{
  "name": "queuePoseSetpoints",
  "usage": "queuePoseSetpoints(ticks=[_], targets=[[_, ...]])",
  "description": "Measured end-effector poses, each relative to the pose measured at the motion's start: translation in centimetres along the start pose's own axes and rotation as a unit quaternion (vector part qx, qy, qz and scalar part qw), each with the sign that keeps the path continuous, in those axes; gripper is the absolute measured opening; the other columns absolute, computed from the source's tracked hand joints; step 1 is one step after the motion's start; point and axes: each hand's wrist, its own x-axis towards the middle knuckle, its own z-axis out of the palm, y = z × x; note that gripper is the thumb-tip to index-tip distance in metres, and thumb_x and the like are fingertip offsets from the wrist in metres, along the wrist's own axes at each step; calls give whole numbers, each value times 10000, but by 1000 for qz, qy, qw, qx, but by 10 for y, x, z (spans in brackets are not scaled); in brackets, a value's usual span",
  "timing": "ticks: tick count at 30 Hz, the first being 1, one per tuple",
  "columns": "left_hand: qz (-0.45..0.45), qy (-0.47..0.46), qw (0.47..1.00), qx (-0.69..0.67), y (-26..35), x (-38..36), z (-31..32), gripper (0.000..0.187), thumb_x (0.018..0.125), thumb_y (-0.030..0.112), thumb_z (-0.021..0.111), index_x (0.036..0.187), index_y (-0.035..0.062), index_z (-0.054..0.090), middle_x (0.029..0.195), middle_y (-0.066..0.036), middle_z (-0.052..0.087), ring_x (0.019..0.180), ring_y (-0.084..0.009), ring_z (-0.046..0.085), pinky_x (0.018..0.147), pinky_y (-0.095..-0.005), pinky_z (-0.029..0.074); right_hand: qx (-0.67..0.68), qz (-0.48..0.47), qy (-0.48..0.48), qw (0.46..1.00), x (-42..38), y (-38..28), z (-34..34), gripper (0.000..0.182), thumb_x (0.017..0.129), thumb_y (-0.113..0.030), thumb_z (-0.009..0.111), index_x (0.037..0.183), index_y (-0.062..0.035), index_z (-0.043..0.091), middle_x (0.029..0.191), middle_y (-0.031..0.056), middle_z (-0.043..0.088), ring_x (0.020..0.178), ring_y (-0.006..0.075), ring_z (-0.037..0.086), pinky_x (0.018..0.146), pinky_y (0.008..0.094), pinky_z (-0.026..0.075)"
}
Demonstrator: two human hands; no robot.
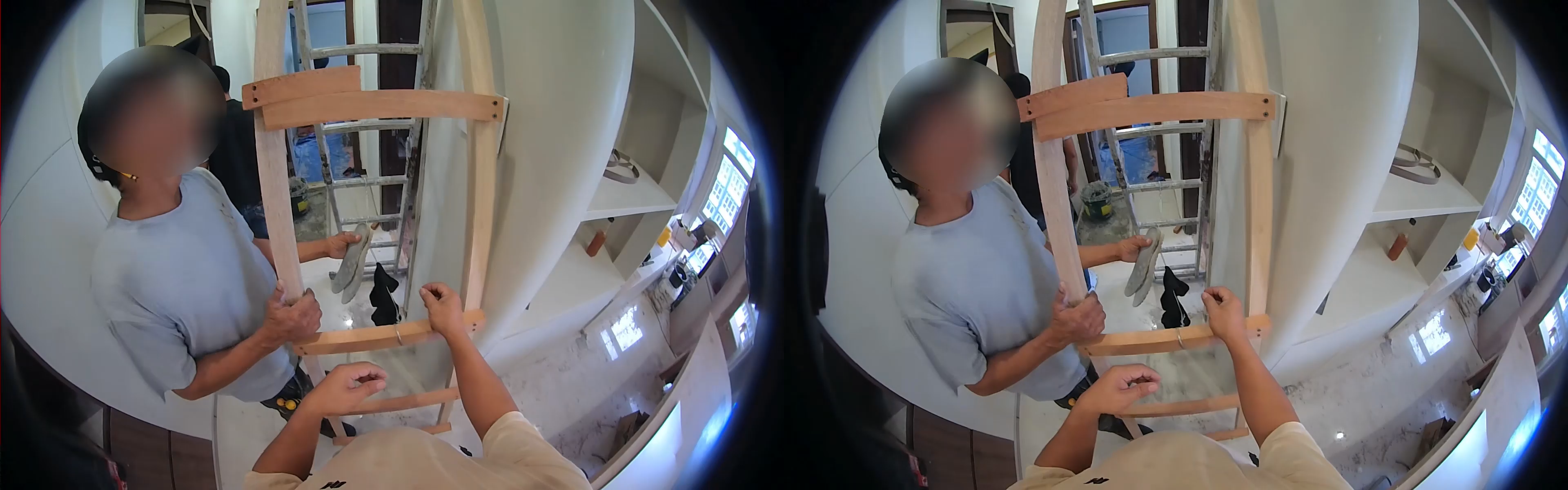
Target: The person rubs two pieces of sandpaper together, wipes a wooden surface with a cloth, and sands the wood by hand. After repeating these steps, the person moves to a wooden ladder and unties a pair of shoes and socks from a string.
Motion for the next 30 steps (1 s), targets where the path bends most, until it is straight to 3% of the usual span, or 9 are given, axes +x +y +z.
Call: queuePoseSetpoints(ticks=[17, 22, 30], targets=[[-12, -26, 999, 25, -10, 3, -1, 257, 951, 196, 643, 1104, -10, 630, 942, -22, 645, 858, -77, 561, 779, -250, 479, -45, -25, -1, 999, 4, 6, 0, 178, 824, -131, 686, 937, 6, 666, 738, 58, 637, 687, 135, 594, 661, 287, 488], [3, 1, 1000, 24, -19, 8, 4, 234, 940, 179, 649, 1082, -7, 642, 934, -29, 656, 865, -94, 581, 792, -270, 484, -92, -34, -10, 995, 6, 5, -1, 194, 840, -176, 693, 941, -11, 674, 799, 101, 665, 746, 195, 628, 720, 318, 503], [-12, -2, 999, 32, -1, 12, 2, 220, 928, 171, 657, 1057, -7, 655, 907, -38, 670, 856, -110, 596, 794, -272, 480, 22, 40, -25, 999, 5, -10, -3, 223, 883, -203, 689, 932, 13, 664, 735, 33, 628, 651, 109, 563, 626, 267, 475]])
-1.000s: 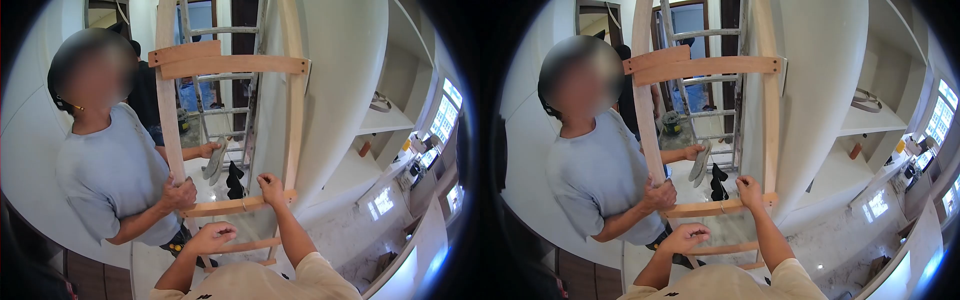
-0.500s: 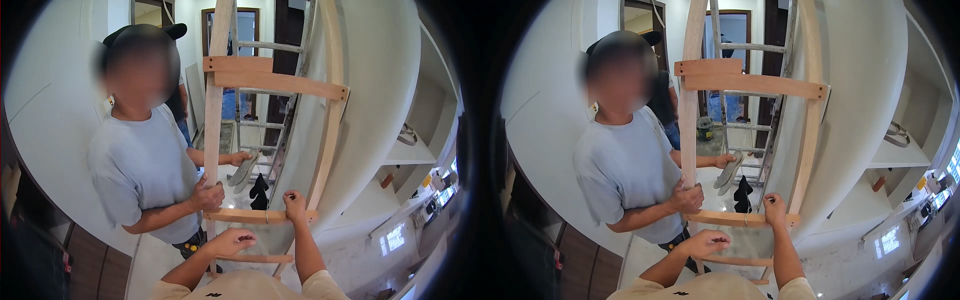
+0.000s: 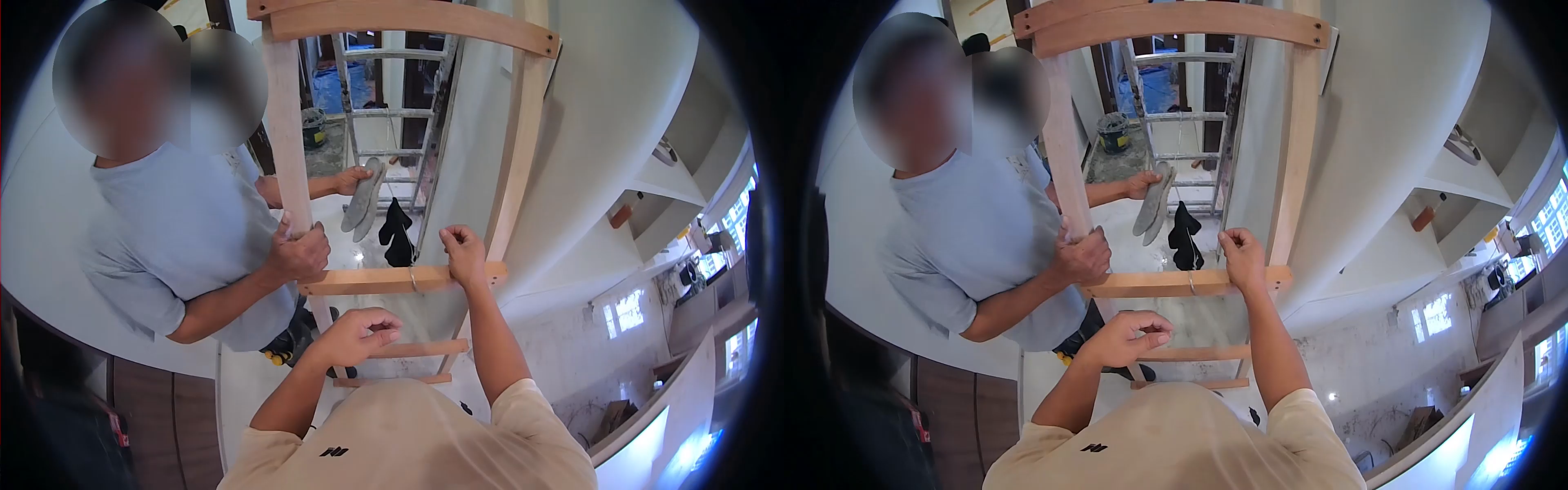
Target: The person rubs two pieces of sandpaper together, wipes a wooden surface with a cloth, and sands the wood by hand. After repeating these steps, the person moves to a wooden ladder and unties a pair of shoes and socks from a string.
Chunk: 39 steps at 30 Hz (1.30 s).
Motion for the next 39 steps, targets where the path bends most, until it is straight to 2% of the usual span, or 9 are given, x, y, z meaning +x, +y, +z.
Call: queuePoseSetpoints(ticks=[12, 19, 26, 28, 30, 32, 33, 36, 39], targets=[[21, 27, 999, -12, -6, -19, -14, 203, 927, 134, 645, 1062, -17, 647, 917, -62, 675, 853, -126, 620, 768, -278, 491, -23, 33, -12, 999, 7, -2, 1, 245, 871, -216, 686, 940, 18, 670, 752, 46, 641, 661, 112, 575, 626, 271, 475], [18, 71, 997, -41, 3, -49, -55, 189, 889, 101, 662, 1012, -42, 654, 935, -99, 681, 858, -150, 640, 798, -297, 508, -188, -96, -118, 970, 91, -11, 39, 190, 825, -145, 683, 913, 23, 686, 781, 84, 674, 696, 142, 610, 663, 297, 499], [97, 335, 919, 182, 8, 140, -74, 218, 873, 199, 672, 987, 13, 656, 874, -130, 683, 813, -240, 666, 728, -349, 510, -62, -12, -82, 995, 97, -2, 76, 153, 811, -150, 674, 853, -5, 694, 778, 127, 695, 705, 205, 655, 687, 336, 511], [1, 389, 881, 269, -24, 202, -91, 265, 849, 251, 681, 987, 25, 665, 943, -186, 685, 889, -333, 668, 779, -411, 510, -50, 6, -97, 994, 90, 12, 76, 165, 813, -160, 678, 863, -3, 686, 790, 122, 698, 716, 215, 659, 689, 339, 508], [-150, 297, 884, 328, -40, 237, -113, 340, 850, 268, 679, 1068, 9, 648, 1071, -192, 663, 1028, -349, 640, 879, -446, 501, -67, 0, -85, 994, 80, 13, 58, 176, 811, -166, 683, 887, -8, 685, 819, 126, 702, 744, 234, 664, 704, 342, 509], [-211, 266, 862, 376, -72, 259, -133, 331, 847, 263, 675, 1052, 5, 646, 1089, -201, 656, 1045, -355, 633, 910, -446, 493, -95, -57, -54, 992, 68, 20, 42, 166, 836, -131, 675, 905, 20, 669, 774, 97, 676, 646, 159, 607, 621, 309, 489], [-238, 251, 849, 399, -83, 267, -138, 326, 845, 260, 673, 1044, 3, 645, 1098, -206, 652, 1054, -359, 629, 925, -446, 489, -94, -32, -64, 993, 62, 21, 33, 177, 837, -148, 672, 917, 10, 675, 816, 115, 684, 706, 197, 627, 668, 327, 496], [-187, 370, 814, 407, -96, 282, -131, 328, 838, 260, 667, 1030, -6, 649, 1129, -226, 644, 1075, -375, 621, 923, -453, 497, -105, 15, -83, 991, 41, 10, 6, 207, 847, -187, 664, 948, -8, 685, 900, 152, 700, 826, 273, 667, 765, 364, 510], [-158, 338, 824, 426, -113, 298, -135, 317, 845, 248, 642, 1000, -28, 655, 1073, -255, 660, 1024, -382, 642, 892, -456, 509, -107, 18, -84, 991, 26, 0, -3, 223, 866, -200, 657, 969, -4, 682, 897, 152, 697, 820, 272, 662, 773, 365, 508]])
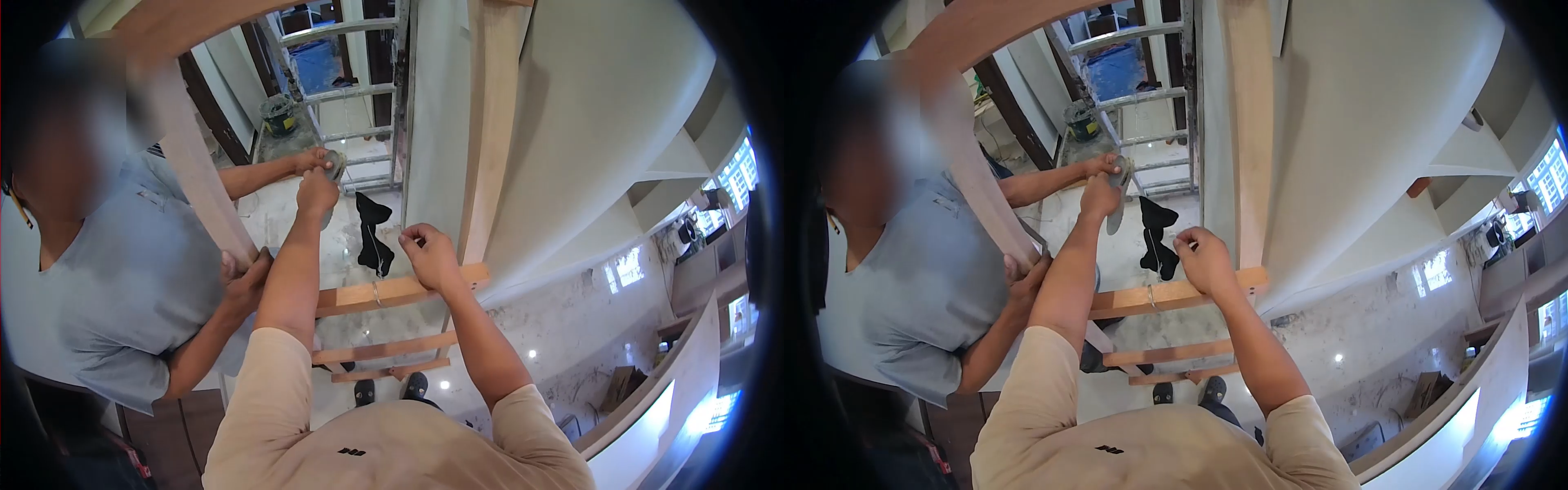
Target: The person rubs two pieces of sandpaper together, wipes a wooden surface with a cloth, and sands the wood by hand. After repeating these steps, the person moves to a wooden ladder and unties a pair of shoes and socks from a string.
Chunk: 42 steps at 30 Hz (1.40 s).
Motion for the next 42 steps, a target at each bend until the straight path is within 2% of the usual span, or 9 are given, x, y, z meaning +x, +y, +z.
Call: queuePoseSetpoints(ticks=[11, 14, 17, 21, 23, 29, 37, 40, 42], targets=[[12, -68, 970, -232, 6, -63, -41, 246, 885, 235, 620, 1011, 34, 684, 933, -178, 699, 857, -319, 675, 774, -378, 516, 41, -30, -2, 999, 12, 14, 12, 210, 872, -170, 670, 961, 20, 669, 766, 66, 651, 668, 132, 584, 628, 297, 474], [35, -72, 945, -317, 19, -143, -92, 208, 926, 188, 602, 1038, 23, 661, 870, -118, 692, 822, -197, 661, 752, -318, 508, 103, 16, -35, 994, 33, -1, 15, 208, 852, -176, 653, 933, 14, 684, 774, 125, 687, 717, 233, 653, 695, 355, 509], [76, -180, 899, -392, 2, -218, -125, 212, 926, 154, 618, 1086, 19, 651, 905, -79, 681, 845, -142, 626, 772, -306, 502, 100, -48, -48, 993, 80, -19, 23, 149, 851, -112, 653, 918, 17, 683, 723, 42, 650, 599, 111, 573, 553, 263, 456], [133, -341, 826, -428, -39, -300, -169, 219, 934, 133, 641, 1112, 5, 641, 949, -47, 668, 889, -119, 618, 797, -269, 498, 63, -48, -44, 996, 161, 15, 74, 189, 792, -153, 675, 892, -1, 725, 776, 122, 703, 721, 206, 668, 675, 331, 518], [73, -370, 807, -455, -68, -333, -161, 266, 928, 161, 663, 1132, -7, 635, 961, -53, 674, 906, -121, 619, 803, -268, 497, -3, -6, -49, 999, 191, 17, 91, 179, 799, -126, 684, 904, 15, 716, 708, 61, 675, 652, 127, 625, 594, 286, 494], [-248, -381, 820, -347, -157, -414, -126, 332, 918, 208, 686, 1134, -37, 631, 964, -68, 689, 900, -128, 622, 815, -269, 498, -119, -35, -35, 992, 261, 44, 144, 185, 775, -142, 687, 882, 2, 734, 756, 128, 701, 659, 214, 672, 600, 342, 531], [-320, -331, 810, -363, -220, -441, -128, 273, 921, 156, 675, 1106, -42, 643, 902, -72, 687, 872, -141, 631, 796, -274, 505, 119, 118, -92, 982, 280, 49, 170, 194, 804, -70, 635, 989, -46, 687, 784, 72, 687, 527, 112, 535, 410, 264, 332], [-329, -297, 816, -370, -207, -433, -142, 307, 911, 193, 688, 1124, -23, 646, 914, -68, 693, 848, -122, 619, 779, -262, 498, 91, 135, -90, 983, 276, 33, 167, 214, 792, -66, 624, 995, -38, 683, 790, 123, 698, 585, 204, 617, 464, 333, 435], [-325, -284, 820, -376, -184, -421, -155, 289, 914, 152, 684, 1128, -35, 632, 926, -62, 685, 872, -121, 617, 797, -261, 496, -112, -35, 2, 993, 280, 46, 177, 225, 774, -83, 616, 976, -31, 698, 819, 180, 700, 689, 295, 662, 573, 389, 496]])
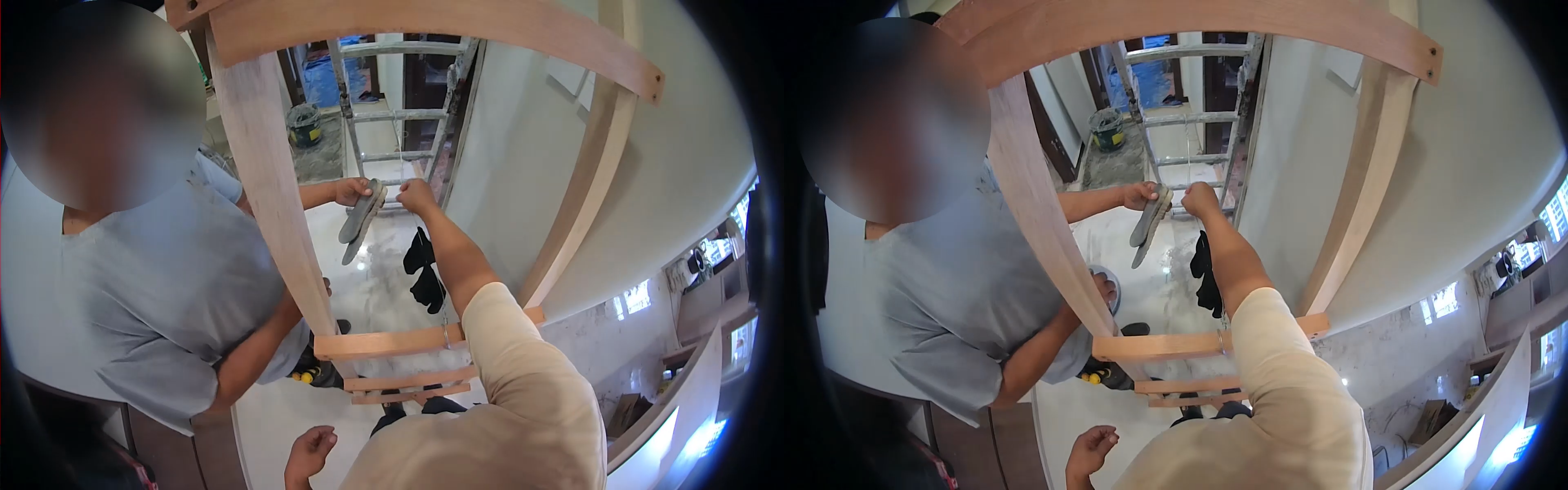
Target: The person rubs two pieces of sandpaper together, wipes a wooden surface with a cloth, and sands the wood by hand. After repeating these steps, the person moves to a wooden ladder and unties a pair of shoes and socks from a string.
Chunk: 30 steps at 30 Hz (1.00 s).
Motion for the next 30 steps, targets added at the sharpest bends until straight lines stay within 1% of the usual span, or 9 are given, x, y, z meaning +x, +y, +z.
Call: queuePoseSetpoints(ticks=[1, 4, 13, 16, 19, 22, 24, 26, 30], targets=[[7, 5, 1000, -2, 12, -2, 4, 281, 915, 132, 682, 1130, -41, 626, 933, -59, 680, 884, -121, 616, 806, -261, 495, -99, -82, 53, 990, 0, -3, 1, 232, 764, -91, 612, 967, -28, 705, 834, 209, 700, 741, 341, 684, 627, 418, 527], [51, -10, 999, -6, 33, -5, 20, 290, 914, 116, 679, 1150, -40, 617, 959, -58, 678, 891, -117, 612, 820, -259, 493, -120, 29, -44, 991, 6, -20, -8, 262, 776, -119, 620, 974, 38, 689, 1051, 285, 664, 1018, 413, 647, 858, 454, 521], [66, 9, 997, -34, 44, -17, 56, 281, 910, 84, 673, 1154, -42, 613, 967, -58, 675, 897, -120, 612, 825, -255, 493, -9, 122, -93, 988, 23, -17, -14, 336, 672, -177, 650, 881, 82, 696, 1013, 297, 670, 1005, 389, 665, 843, 408, 536], [87, 13, 995, -53, 43, -20, 65, 256, 910, 83, 672, 1133, -35, 626, 945, -55, 678, 886, -116, 614, 810, -257, 495, 9, 142, -160, 977, 34, -9, -12, 332, 687, -190, 648, 869, 82, 703, 964, 291, 680, 960, 401, 671, 841, 398, 533], [129, 39, 991, 7, 82, -23, 72, 222, 875, 88, 705, 1056, -31, 658, 904, -85, 693, 840, -154, 647, 809, -287, 508, -51, -14, 17, 998, 40, 9, -1, 215, 695, -163, 663, 703, 52, 670, 623, 133, 632, 557, 214, 604, 538, 367, 479], [315, 35, 940, 124, 165, -2, 83, 190, 858, 90, 688, 1019, -9, 670, 902, -148, 683, 815, -261, 665, 761, -324, 510, 144, 25, 32, 989, 38, 5, -10, 189, 734, -155, 630, 732, 26, 685, 628, 117, 644, 582, 212, 608, 574, 373, 482], [474, 56, 860, 179, 238, 34, 96, 123, 888, 101, 619, 951, 5, 664, 860, -174, 651, 791, -359, 634, 701, -380, 500, 174, 89, 74, 978, 30, 1, -19, 182, 761, -130, 596, 787, 16, 702, 733, 134, 684, 678, 243, 644, 644, 380, 495], [466, 126, 838, 254, 295, 96, 113, 97, 888, 110, 588, 893, 14, 601, 806, -195, 590, 769, -404, 593, 685, -469, 470, 195, 121, 173, 958, 12, 4, -26, 183, 766, -120, 589, 808, 16, 705, 770, 142, 690, 699, 254, 647, 651, 382, 495], [414, 259, 791, 368, 352, 274, 129, 429, 835, 138, 645, 1228, 42, 505, 1157, -207, 561, 997, -406, 598, 820, -487, 513, 214, 177, 119, 953, -46, -8, -66, 180, 764, -84, 581, 854, 14, 701, 758, 130, 669, 688, 233, 635, 615, 371, 480]])
